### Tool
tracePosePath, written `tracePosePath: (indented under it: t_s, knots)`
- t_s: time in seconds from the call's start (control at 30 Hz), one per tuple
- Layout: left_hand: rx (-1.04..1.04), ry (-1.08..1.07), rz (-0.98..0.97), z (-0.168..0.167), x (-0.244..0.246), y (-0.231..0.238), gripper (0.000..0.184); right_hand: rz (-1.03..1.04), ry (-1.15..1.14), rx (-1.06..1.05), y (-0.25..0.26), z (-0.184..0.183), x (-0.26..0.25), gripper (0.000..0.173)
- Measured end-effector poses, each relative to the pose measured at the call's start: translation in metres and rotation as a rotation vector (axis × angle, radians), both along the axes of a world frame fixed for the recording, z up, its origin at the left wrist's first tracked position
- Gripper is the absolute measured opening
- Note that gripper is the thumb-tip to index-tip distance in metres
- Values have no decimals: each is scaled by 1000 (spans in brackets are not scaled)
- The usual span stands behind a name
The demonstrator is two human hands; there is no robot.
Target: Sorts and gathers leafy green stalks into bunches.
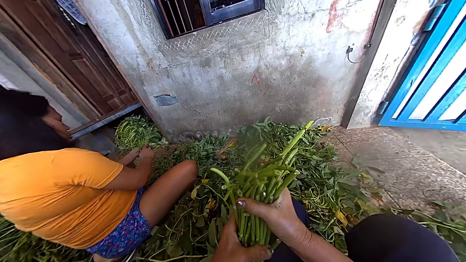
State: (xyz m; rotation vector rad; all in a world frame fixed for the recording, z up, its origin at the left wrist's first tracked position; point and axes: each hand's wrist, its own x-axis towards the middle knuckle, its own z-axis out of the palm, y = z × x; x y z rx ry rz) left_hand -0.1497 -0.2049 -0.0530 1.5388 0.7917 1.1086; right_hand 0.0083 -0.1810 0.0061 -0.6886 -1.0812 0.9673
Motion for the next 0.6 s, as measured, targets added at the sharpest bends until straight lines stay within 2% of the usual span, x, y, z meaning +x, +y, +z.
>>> tracePosePath:
  t_s: [0.1, 0.17, 0.2, 0.3, 0.47, 0.6]
  knots:
    - [-117, -5, -184, 7, -15, 12, 88, -15, 16, -4, -1, -3, 4, 63]
    - [-129, 70, -184, 22, -12, 12, 74, -26, 44, 5, -4, -4, 3, 64]
    - [-102, 130, -162, 28, -8, 13, 67, -33, 56, 10, -6, -5, 3, 65]
    - [53, 222, -131, 26, 0, 20, 77, -50, 88, 34, -11, -8, 5, 67]
    - [20, 112, -135, 13, 3, 21, 78, -24, 55, -14, -7, -5, 3, 66]
    - [-78, 2, -166, 15, -8, 35, 68, 50, -29, -104, 13, 4, -10, 80]
